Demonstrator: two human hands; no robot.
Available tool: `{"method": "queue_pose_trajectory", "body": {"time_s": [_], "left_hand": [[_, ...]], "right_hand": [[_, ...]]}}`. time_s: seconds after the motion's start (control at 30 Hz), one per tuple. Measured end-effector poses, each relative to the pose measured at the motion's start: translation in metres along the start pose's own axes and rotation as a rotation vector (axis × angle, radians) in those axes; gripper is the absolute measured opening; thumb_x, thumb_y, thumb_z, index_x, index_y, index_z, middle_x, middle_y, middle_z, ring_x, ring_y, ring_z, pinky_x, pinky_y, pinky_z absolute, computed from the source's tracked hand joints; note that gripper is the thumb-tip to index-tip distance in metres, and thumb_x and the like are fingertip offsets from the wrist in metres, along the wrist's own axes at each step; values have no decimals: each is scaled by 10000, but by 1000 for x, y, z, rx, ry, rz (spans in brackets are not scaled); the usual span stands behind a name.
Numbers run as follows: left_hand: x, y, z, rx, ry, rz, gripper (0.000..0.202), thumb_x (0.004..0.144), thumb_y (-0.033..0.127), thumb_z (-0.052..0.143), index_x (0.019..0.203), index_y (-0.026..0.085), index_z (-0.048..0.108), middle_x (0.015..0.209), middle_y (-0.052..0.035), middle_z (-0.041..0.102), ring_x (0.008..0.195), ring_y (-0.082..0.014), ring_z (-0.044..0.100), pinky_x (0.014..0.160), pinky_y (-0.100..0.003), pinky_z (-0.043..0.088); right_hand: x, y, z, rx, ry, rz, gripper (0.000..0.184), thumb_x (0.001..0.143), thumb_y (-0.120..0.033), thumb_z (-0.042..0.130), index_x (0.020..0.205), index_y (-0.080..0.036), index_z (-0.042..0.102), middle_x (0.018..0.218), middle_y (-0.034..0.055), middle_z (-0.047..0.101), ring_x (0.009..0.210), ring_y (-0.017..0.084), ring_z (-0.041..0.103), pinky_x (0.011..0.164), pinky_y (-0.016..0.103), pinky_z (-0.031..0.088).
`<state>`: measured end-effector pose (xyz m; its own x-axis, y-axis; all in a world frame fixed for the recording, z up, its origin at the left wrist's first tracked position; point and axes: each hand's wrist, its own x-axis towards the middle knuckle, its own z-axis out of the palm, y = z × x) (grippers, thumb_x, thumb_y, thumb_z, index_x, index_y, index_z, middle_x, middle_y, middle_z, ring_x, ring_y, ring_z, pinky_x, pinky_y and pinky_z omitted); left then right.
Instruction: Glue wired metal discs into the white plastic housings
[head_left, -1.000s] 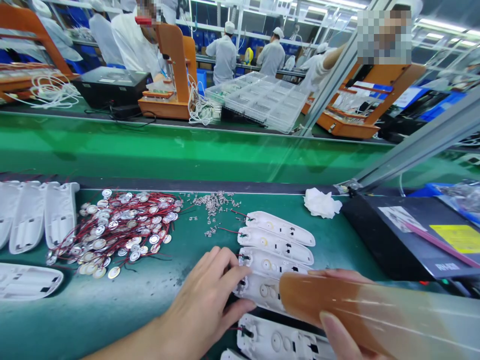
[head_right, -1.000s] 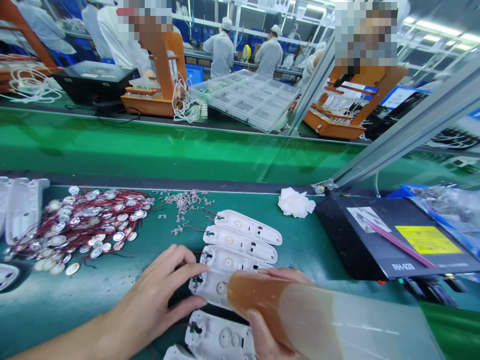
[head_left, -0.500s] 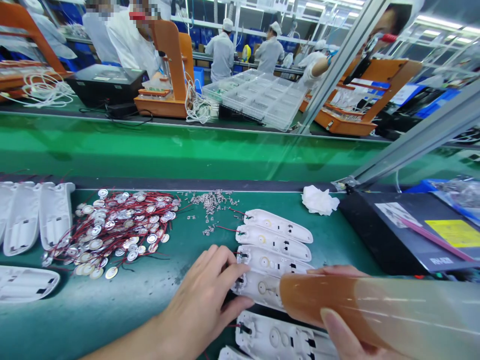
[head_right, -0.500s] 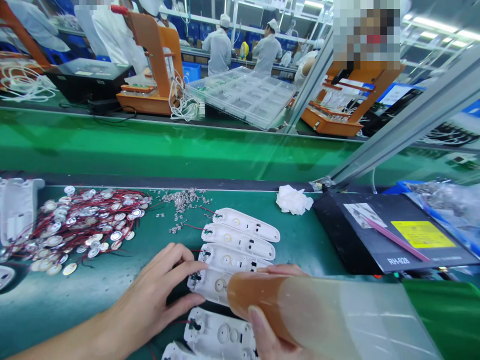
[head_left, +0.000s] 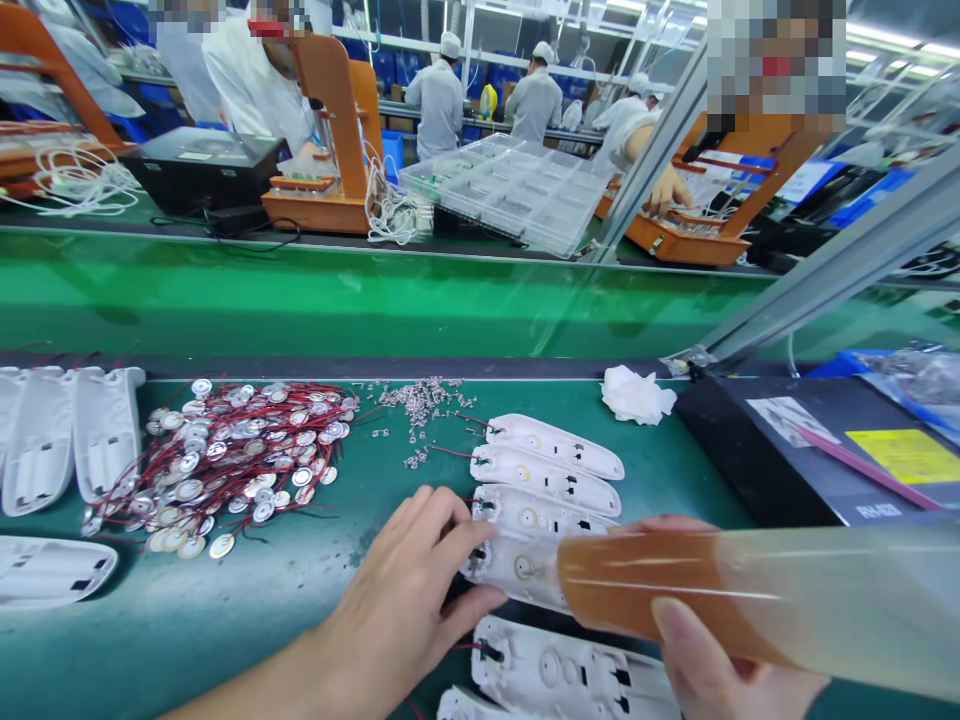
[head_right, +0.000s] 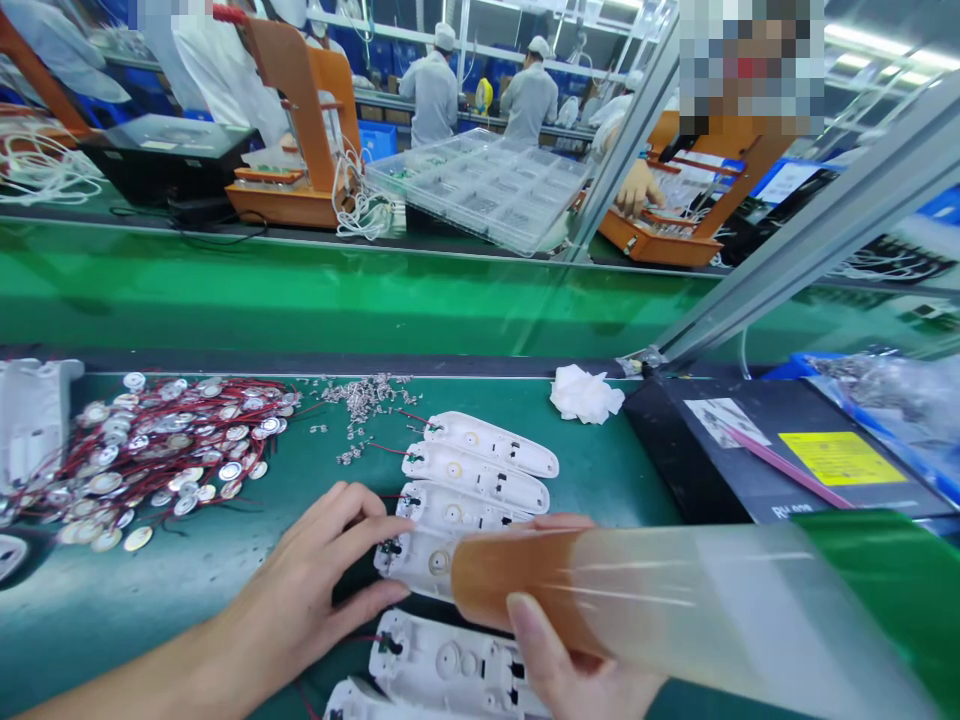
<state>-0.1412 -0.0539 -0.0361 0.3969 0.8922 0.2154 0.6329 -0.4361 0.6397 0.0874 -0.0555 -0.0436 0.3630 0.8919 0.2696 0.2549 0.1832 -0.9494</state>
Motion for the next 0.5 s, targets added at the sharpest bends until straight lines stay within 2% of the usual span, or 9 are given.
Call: {"method": "queue_pose_trajectory", "body": {"time_s": [0.07,0.13,0.23,0.33,0.43,0.5], "left_hand": [[-1,1,-1,7,12,1,306,836,151,552,1124,206,467,933,-54,482,817,-218,454,677,-395,455],[-4,5,-2,-7,12,2,306,849,169,530,1145,193,456,957,-66,478,845,-221,453,711,-402,453],[-10,12,-1,-46,-7,116,298,867,253,521,1154,194,467,950,-66,480,834,-211,455,690,-357,447],[-16,17,3,18,-70,264,161,843,305,575,960,196,564,852,-41,495,740,-187,458,582,-291,413],[-21,18,7,118,-60,234,113,769,226,658,759,175,558,808,-34,506,720,-187,460,575,-294,405],[-23,16,7,141,-5,203,123,743,176,655,725,171,533,812,-38,506,717,-195,452,578,-314,409]], "right_hand": [[6,-4,-1,120,25,91,321,665,-395,687,911,-200,620,918,97,585,722,237,607,546,354,531],[11,-10,-2,222,124,151,336,663,-440,659,890,-195,624,841,84,575,676,230,599,505,351,526],[11,-15,-8,303,251,156,357,672,-493,605,909,-226,623,845,73,572,679,227,592,540,381,546],[1,-15,-21,270,295,191,324,699,-479,569,931,-261,628,926,69,578,752,237,601,607,399,563],[-7,-17,-34,231,302,235,312,703,-498,553,874,-259,657,853,75,600,687,241,619,524,381,562],[-10,-19,-40,210,246,191,293,693,-513,573,830,-272,665,754,64,626,594,238,625,447,369,543]]}}
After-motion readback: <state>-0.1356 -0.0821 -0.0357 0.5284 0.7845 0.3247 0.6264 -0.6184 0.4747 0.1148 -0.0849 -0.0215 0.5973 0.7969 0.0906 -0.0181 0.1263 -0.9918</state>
